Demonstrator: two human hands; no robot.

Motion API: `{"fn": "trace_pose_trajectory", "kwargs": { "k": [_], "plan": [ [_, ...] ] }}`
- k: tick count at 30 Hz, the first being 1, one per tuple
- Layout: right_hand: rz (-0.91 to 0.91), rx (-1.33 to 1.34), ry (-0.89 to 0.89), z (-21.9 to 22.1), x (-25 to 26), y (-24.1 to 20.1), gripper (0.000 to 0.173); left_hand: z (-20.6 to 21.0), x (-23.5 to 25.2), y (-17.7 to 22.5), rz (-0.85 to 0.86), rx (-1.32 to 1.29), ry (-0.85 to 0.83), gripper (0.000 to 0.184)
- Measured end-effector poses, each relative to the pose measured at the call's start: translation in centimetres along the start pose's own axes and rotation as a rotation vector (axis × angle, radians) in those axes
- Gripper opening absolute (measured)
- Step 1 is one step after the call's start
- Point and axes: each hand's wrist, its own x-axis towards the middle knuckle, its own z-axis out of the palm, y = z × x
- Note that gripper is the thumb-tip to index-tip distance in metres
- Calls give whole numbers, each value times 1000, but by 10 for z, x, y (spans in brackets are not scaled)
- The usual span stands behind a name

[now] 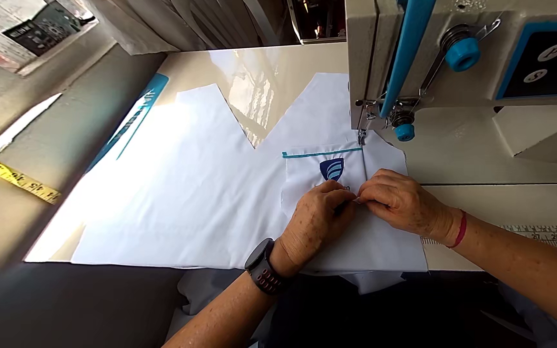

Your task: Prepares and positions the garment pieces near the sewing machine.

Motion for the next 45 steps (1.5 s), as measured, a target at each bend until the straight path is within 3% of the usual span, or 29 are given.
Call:
{"fn": "trace_pose_trajectory", "kwargs": {
  "k": [5,10,15,20,23,28,33,37,45],
  "plan": [
    [-7,-27,-51,-5,-2,-4,19,1,0,0,10,4,28,14],
    [100,-34,-66,-8,1,-10,15,4,-2,-1,66,36,74,12],
    [-90,-201,-52,-2,1,-10,16,6,-5,0,164,99,96,13],
    [-241,-321,-140,-12,-5,-18,21,-9,-7,-3,344,193,-109,32],
    [-179,-314,-232,-18,-15,-25,25,-24,6,-15,531,237,-253,30],
    [-5,-273,-221,-19,-30,-31,34,-25,25,-45,781,70,-312,30],
    [128,-219,-83,-30,-27,-29,26,-20,22,-55,754,-25,-329,33],
    [77,-321,-175,-14,-25,-37,32,-21,20,-55,736,-39,-330,34],
    [12,-352,-268,-13,-29,-69,25,-20,23,-62,712,-35,-369,42]
  ]
}}
